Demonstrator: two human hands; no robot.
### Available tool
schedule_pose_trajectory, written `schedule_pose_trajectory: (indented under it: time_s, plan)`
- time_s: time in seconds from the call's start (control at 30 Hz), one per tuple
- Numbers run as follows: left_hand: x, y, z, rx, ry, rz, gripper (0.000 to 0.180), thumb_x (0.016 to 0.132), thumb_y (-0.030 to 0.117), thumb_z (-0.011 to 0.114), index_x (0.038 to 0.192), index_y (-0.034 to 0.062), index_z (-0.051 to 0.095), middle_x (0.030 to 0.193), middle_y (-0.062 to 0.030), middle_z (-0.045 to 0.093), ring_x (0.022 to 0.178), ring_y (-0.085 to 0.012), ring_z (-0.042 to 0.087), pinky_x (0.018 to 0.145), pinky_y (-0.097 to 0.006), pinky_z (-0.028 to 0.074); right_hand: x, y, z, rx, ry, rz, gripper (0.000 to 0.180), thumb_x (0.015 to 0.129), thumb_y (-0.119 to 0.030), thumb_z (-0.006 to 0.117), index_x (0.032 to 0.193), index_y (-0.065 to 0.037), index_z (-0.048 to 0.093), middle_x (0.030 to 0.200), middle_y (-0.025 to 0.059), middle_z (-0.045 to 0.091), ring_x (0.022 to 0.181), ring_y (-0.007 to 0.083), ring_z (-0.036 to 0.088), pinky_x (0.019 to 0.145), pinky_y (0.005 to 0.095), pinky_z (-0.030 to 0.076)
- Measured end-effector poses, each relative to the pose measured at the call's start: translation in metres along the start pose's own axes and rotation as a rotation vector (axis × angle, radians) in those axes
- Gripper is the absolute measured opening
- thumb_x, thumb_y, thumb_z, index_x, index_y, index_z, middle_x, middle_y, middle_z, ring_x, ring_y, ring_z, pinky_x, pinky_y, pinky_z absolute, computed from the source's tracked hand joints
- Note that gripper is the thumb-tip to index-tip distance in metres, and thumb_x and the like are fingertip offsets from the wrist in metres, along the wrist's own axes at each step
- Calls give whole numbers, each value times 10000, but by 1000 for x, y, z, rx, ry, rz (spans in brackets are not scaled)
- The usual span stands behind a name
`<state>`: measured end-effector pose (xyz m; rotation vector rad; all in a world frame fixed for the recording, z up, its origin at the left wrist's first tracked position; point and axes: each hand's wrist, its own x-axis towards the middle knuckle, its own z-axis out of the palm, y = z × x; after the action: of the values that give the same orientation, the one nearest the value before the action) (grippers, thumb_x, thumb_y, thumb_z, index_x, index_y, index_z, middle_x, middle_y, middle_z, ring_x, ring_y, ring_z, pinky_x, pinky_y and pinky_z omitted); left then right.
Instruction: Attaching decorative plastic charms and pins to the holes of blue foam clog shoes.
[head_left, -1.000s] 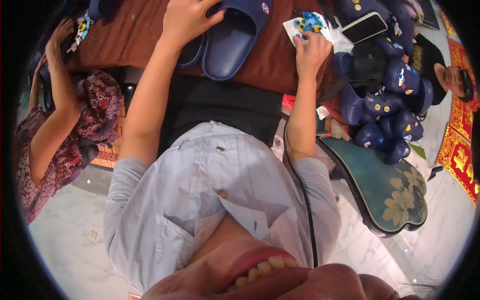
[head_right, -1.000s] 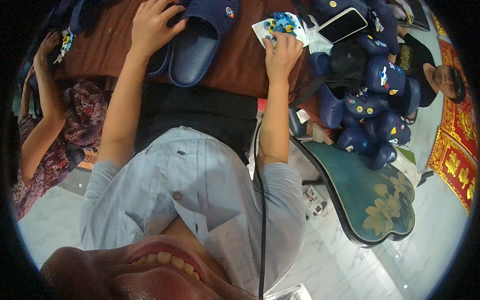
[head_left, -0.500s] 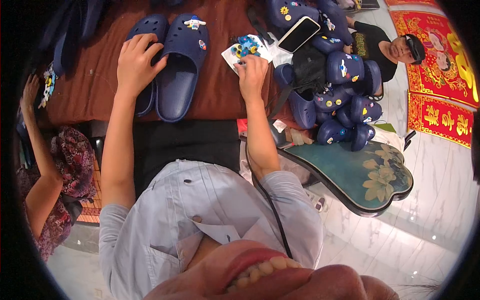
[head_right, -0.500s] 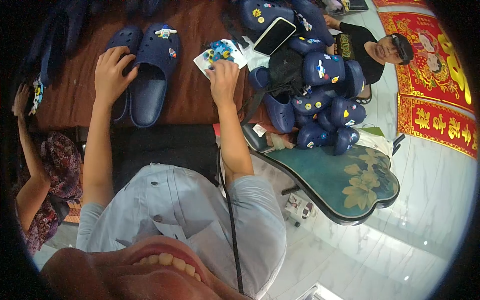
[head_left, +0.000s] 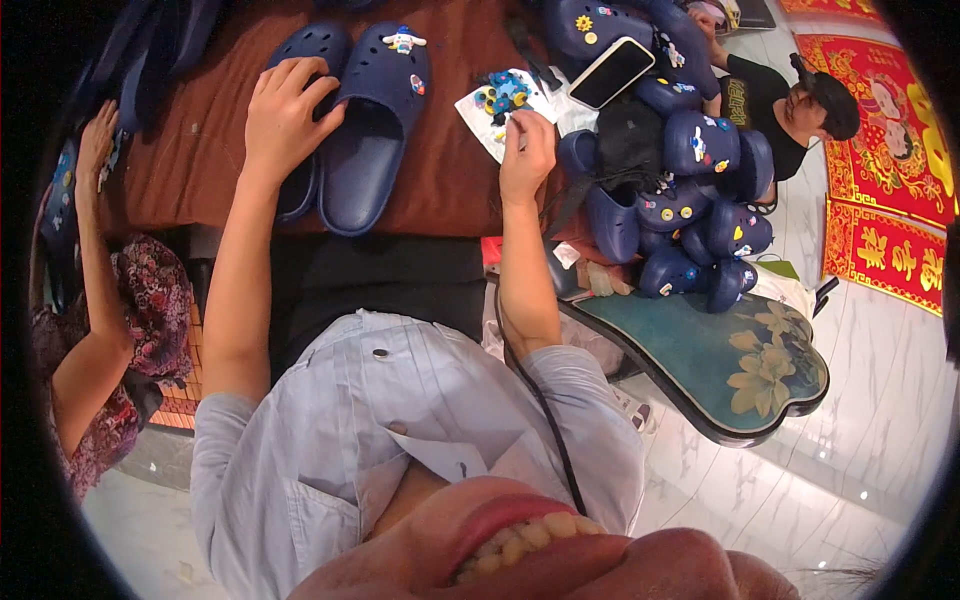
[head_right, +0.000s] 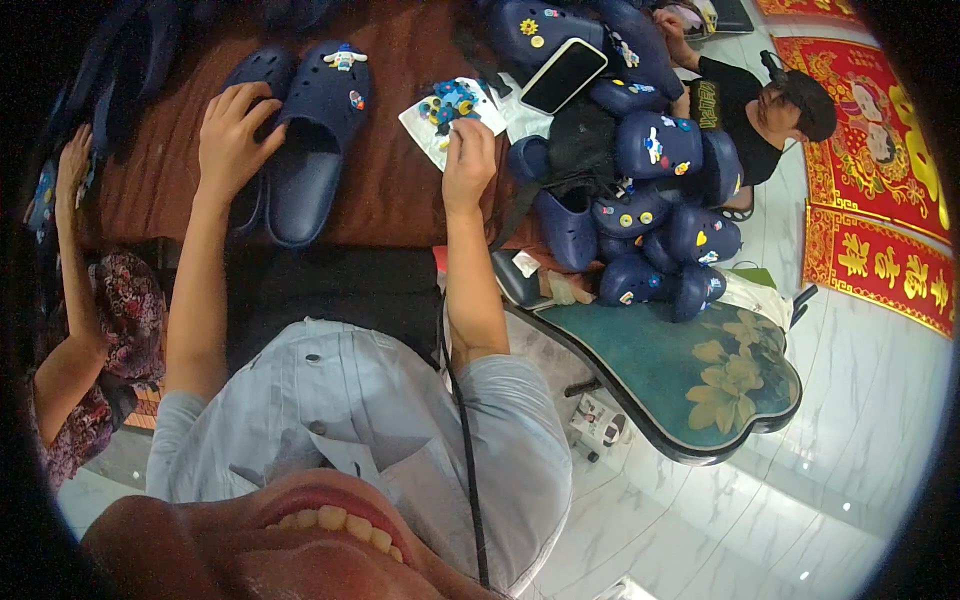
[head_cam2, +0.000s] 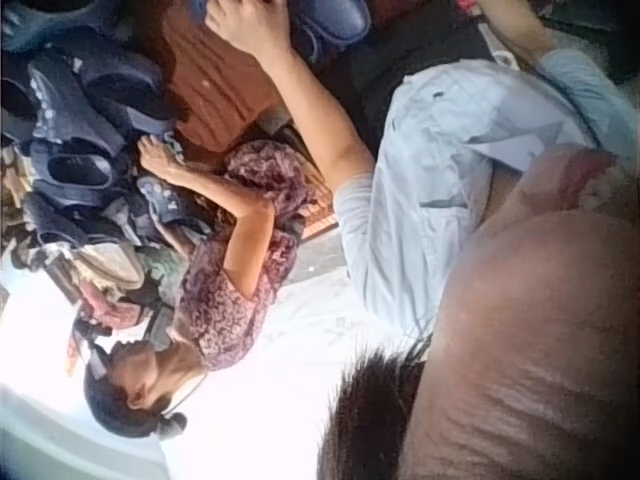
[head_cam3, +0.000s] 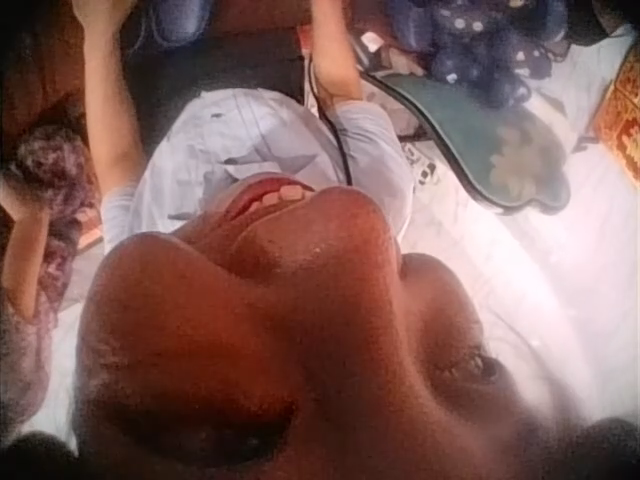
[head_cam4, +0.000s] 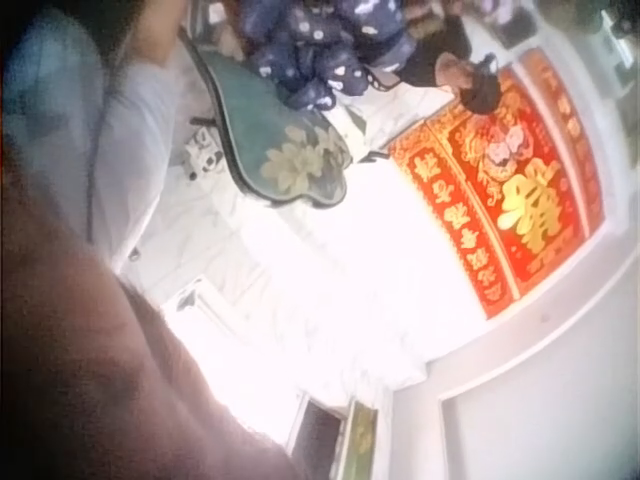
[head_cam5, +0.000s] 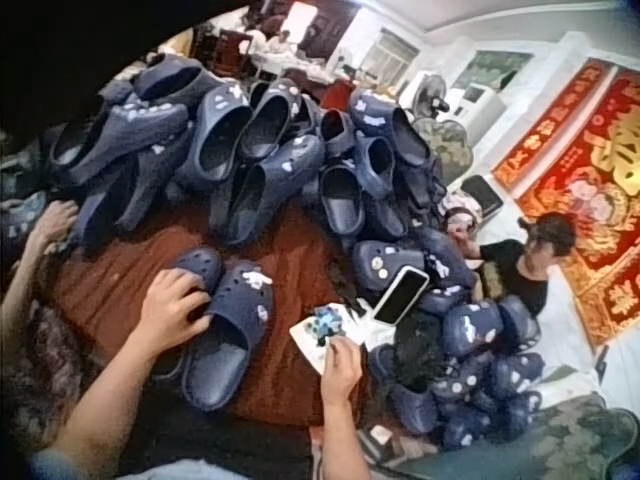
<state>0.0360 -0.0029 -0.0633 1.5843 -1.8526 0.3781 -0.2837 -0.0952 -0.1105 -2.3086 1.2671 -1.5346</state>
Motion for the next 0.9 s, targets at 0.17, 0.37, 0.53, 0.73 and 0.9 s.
schedule_pose_trajectory:
  time_s: [0.17, 0.37, 0.53, 0.73, 0.9]
  plan:
    - [-2, -3, -1, 28, -10, -3, 300, 714, 226, 793, 975, 106, 709, 1115, -33, 652, 1094, -246, 610, 936, -409, 472, 1, 4, 1, -37, -36, -34, 130, 867, 30, 671, 994, 12, 692, 996, 151, 690, 958, 313, 670, 842, 392, 534]
    - [1, 3, 3, 43, 24, 17, 285, 699, 229, 798, 944, 114, 709, 1101, -20, 651, 1080, -220, 613, 924, -390, 478, 16, -15, 6, 165, -129, 72, 92, 820, 29, 731, 911, 20, 714, 933, 132, 724, 893, 258, 699, 810, 348, 536]
    - [8, 6, -7, 22, 49, 39, 273, 652, 285, 783, 835, 107, 686, 958, -57, 610, 952, -258, 585, 836, -399, 453, 49, -48, 45, 394, -183, 7, 106, 784, 34, 757, 881, 7, 724, 919, 110, 730, 840, 232, 675, 762, 321, 518]
    - [1, 4, 4, 13, 86, 39, 275, 682, 237, 805, 908, 118, 704, 1055, -12, 640, 1055, -203, 612, 913, -363, 477, 83, -58, 100, 406, -259, -193, 98, 774, 2, 784, 859, -30, 748, 913, 71, 735, 846, 166, 657, 712, 272, 523]
    - [-4, 1, 11, -7, 73, 2, 281, 671, 242, 808, 901, 118, 705, 1051, -13, 637, 1054, -206, 610, 912, -367, 478, 94, -67, 118, 380, -305, -245, 96, 760, -22, 797, 839, -44, 748, 901, 58, 738, 841, 176, 655, 695, 286, 524]
